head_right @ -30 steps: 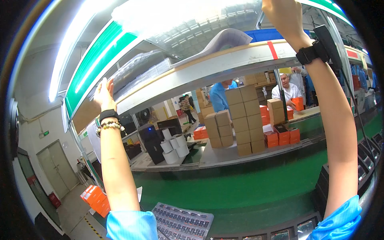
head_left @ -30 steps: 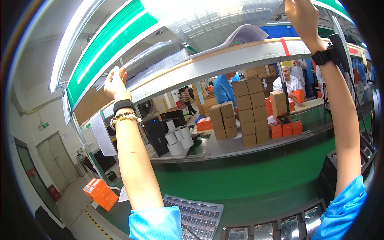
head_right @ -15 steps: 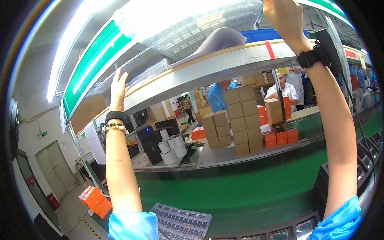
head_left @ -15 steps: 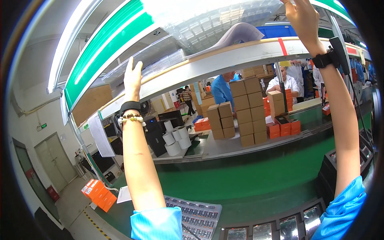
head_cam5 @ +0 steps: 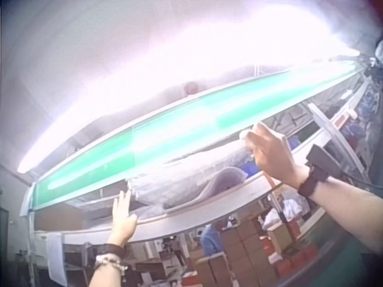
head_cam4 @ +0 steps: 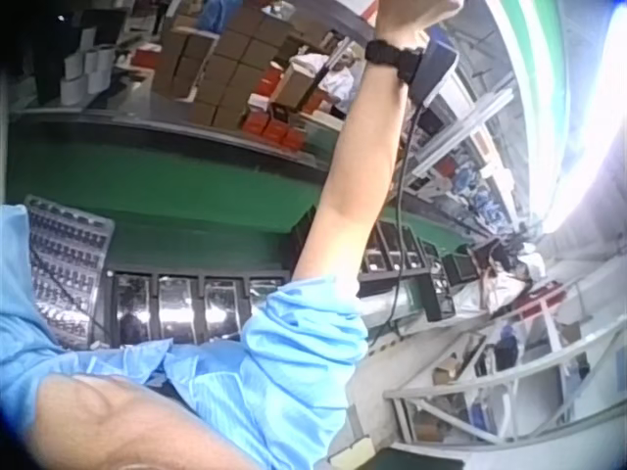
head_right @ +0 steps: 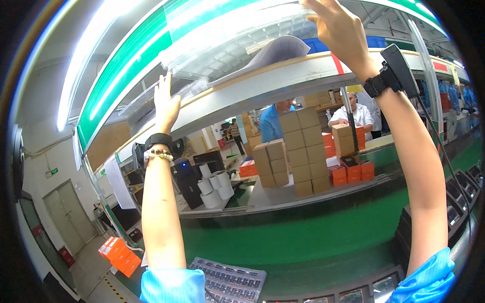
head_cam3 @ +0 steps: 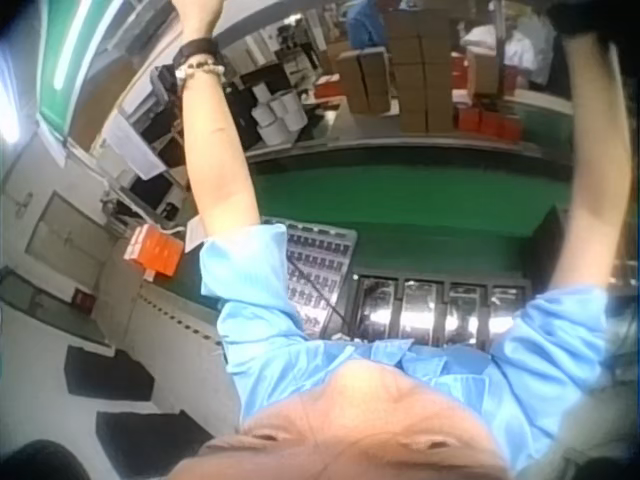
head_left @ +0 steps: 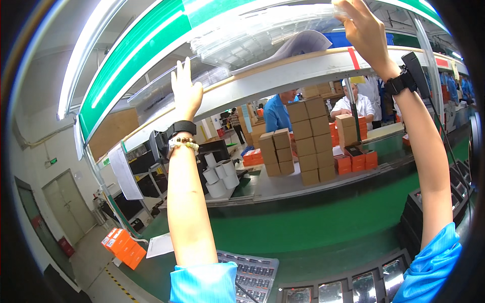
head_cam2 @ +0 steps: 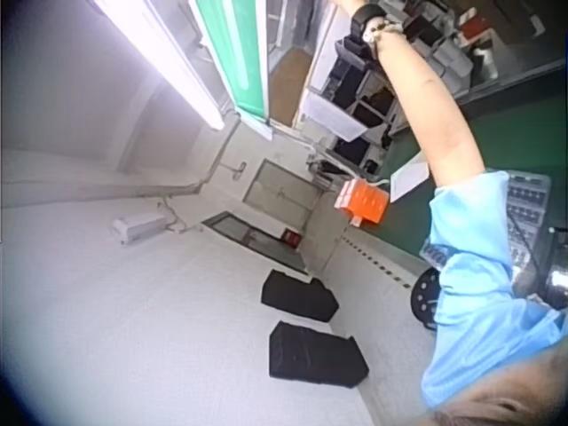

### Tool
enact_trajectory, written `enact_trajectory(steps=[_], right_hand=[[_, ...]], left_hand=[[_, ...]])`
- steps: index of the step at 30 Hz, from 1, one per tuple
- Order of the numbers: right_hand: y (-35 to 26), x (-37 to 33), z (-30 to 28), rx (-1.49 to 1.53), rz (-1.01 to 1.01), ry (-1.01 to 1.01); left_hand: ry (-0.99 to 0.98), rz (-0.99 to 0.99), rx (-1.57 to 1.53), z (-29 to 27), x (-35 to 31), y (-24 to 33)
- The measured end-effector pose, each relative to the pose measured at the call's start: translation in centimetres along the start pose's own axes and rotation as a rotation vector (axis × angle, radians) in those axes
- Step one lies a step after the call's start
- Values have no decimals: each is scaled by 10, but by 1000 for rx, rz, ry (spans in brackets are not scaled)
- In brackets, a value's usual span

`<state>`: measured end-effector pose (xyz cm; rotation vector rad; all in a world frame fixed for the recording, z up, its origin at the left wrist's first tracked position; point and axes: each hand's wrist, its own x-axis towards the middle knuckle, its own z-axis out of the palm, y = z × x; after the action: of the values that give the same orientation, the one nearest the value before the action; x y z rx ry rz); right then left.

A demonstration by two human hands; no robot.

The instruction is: Handling and stacking mobile phone components and trays on a factory assembly line.

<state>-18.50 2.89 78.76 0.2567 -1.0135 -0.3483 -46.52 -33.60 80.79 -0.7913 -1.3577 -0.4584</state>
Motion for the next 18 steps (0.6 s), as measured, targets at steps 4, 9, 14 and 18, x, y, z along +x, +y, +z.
enact_trajectory(steps=[4,9,14,18], right_hand=[[20,-1,6,28,-46,-96],[30,8,14,20,-46,-168],[30,23,7,79,50,-318],[28,36,9,63,-36,-299]], left_hand=[[-34,-11,-151,6,-6,25],[-77,-69,-568,-9,-3,87],[8,-163,-599,-12,-2,130],[135,-36,-424,-8,1,114]])
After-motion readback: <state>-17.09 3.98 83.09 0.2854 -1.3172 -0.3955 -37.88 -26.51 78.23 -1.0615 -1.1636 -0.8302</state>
